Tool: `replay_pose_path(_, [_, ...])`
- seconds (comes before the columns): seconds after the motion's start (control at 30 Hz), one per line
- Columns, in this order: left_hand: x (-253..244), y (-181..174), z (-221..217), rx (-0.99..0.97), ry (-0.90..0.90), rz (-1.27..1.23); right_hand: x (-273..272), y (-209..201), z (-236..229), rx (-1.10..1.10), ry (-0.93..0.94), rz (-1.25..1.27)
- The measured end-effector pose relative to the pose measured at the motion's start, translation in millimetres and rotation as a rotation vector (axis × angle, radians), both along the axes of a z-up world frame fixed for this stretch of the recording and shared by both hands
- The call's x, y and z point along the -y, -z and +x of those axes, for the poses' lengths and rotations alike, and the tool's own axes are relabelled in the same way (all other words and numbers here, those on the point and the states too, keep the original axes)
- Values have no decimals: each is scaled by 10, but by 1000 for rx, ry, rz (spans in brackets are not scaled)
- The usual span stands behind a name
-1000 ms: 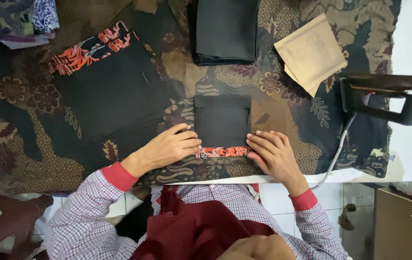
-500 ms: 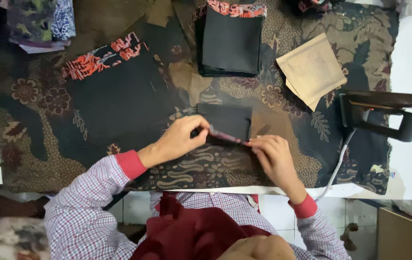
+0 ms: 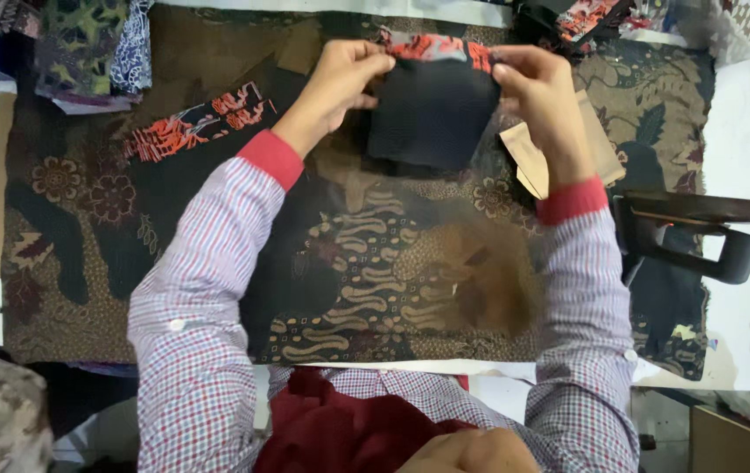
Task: The person irons a small black fabric piece using a brown paper sheet as a protective layer. They repeatedly place the paper, press with the iron, remove the paper, and stack the finished piece.
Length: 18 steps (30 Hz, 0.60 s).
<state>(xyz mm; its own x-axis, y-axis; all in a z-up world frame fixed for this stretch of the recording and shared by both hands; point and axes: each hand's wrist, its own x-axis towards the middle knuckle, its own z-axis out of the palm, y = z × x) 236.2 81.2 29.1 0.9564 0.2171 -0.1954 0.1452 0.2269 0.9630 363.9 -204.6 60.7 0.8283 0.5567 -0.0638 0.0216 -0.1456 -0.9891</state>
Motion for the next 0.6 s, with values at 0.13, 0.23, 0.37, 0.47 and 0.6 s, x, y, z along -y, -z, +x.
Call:
replay_pose_path(0.13, [-155,235,348,-4,-78,64,-289,345,481,-31,66,25])
replay_pose_path(0.23, [-185,414,450,-3,-139,153,-387,518,630,246,103,-93])
replay_pose_path(0.37, [-206,509,492,1,-185,306,-436,492,582,390,138,-227])
replay_pose_path(0.47, [-189,488,451,4,-208,390,-463,400,455,408,144,-226])
replay_pose_path(0.6, [-152,328,351,55,-204,470,-505,256,312,434,191,-339])
